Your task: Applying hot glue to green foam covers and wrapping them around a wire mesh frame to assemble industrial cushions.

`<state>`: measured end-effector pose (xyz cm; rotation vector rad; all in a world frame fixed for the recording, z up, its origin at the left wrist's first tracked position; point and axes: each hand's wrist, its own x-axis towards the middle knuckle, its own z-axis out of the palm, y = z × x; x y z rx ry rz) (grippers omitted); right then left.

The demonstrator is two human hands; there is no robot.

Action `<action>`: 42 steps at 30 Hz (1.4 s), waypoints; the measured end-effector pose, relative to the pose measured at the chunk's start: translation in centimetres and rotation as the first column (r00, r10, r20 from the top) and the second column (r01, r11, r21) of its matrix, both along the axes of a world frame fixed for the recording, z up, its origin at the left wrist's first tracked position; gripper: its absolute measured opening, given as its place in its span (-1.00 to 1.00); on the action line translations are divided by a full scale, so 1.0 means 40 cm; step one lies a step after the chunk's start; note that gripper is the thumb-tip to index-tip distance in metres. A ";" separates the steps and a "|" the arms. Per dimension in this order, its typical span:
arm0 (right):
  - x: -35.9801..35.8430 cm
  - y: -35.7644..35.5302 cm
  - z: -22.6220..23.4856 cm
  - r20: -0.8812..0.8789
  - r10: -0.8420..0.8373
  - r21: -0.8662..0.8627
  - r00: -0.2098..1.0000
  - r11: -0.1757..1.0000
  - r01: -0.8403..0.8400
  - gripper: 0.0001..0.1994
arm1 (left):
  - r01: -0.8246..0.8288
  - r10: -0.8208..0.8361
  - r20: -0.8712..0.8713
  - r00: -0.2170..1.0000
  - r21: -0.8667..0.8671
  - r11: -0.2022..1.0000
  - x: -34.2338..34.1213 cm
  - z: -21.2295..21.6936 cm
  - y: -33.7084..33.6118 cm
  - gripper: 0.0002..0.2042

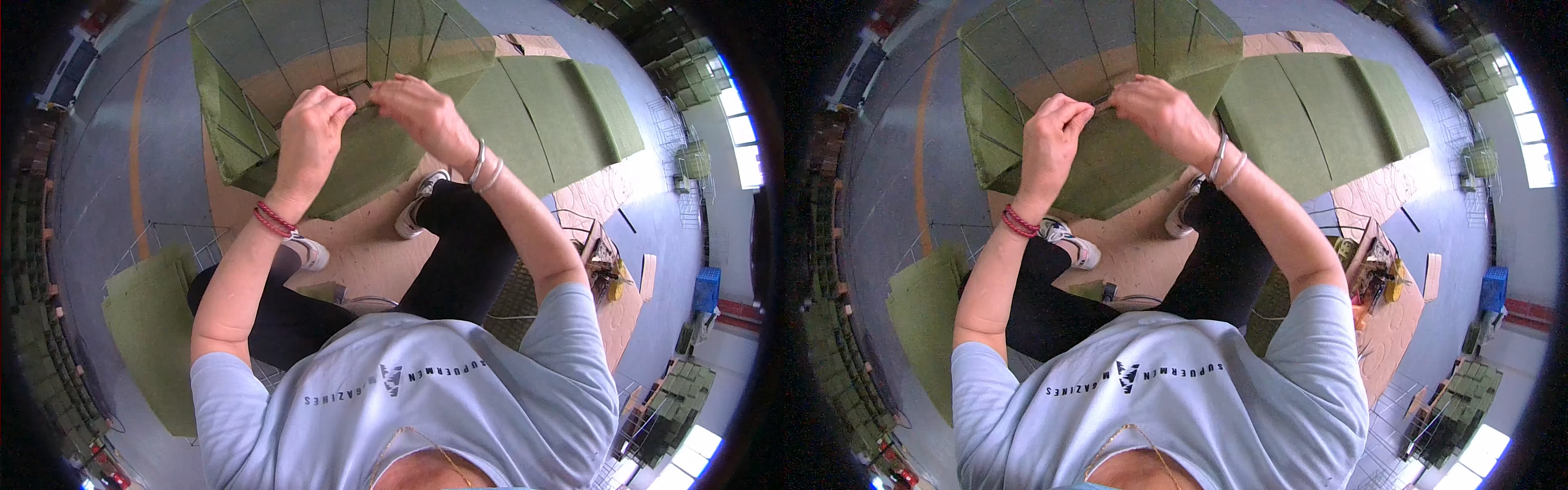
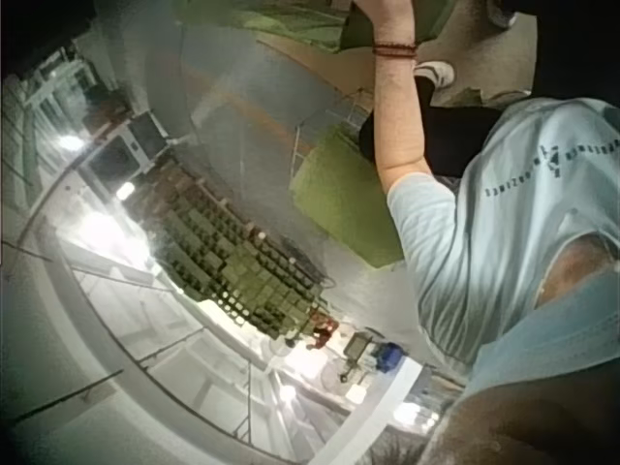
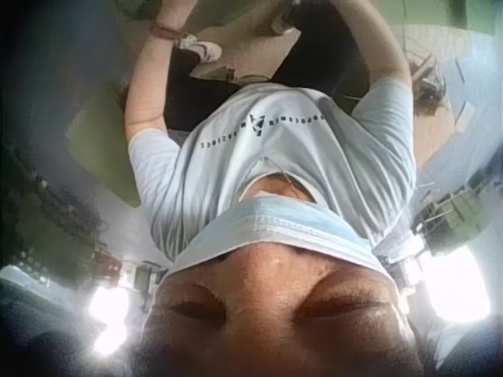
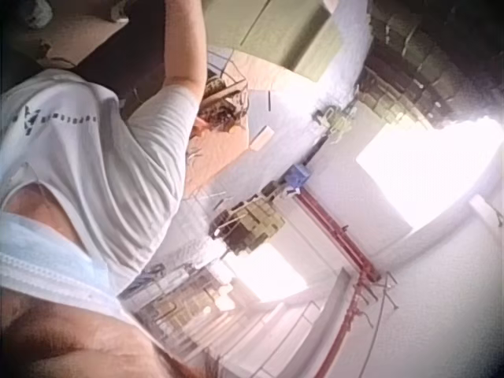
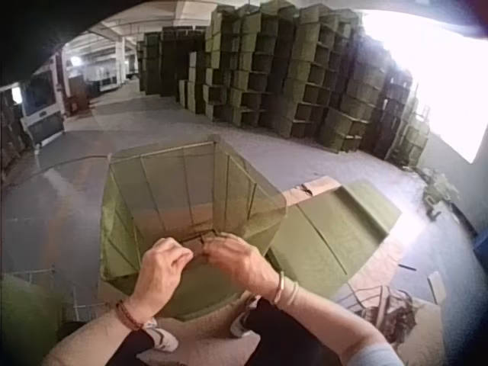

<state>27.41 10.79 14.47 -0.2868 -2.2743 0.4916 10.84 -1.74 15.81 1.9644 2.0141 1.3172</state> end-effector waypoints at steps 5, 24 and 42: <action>0.007 0.002 -0.024 -0.038 0.031 0.215 0.999 0.976 -0.022 -0.77 | 0.106 -0.036 -0.281 0.959 0.237 0.966 0.037 -0.021 0.011 -0.84; -0.045 0.058 0.096 0.454 0.079 -0.203 0.888 0.979 0.017 -0.80 | 0.150 -0.131 0.091 0.987 -0.242 0.959 -0.063 0.011 0.053 -0.83; -0.077 -0.046 0.057 0.330 -0.003 -0.127 0.944 0.991 0.047 -0.83 | -0.033 0.044 0.078 0.996 -0.139 0.990 -0.089 0.027 -0.076 -0.89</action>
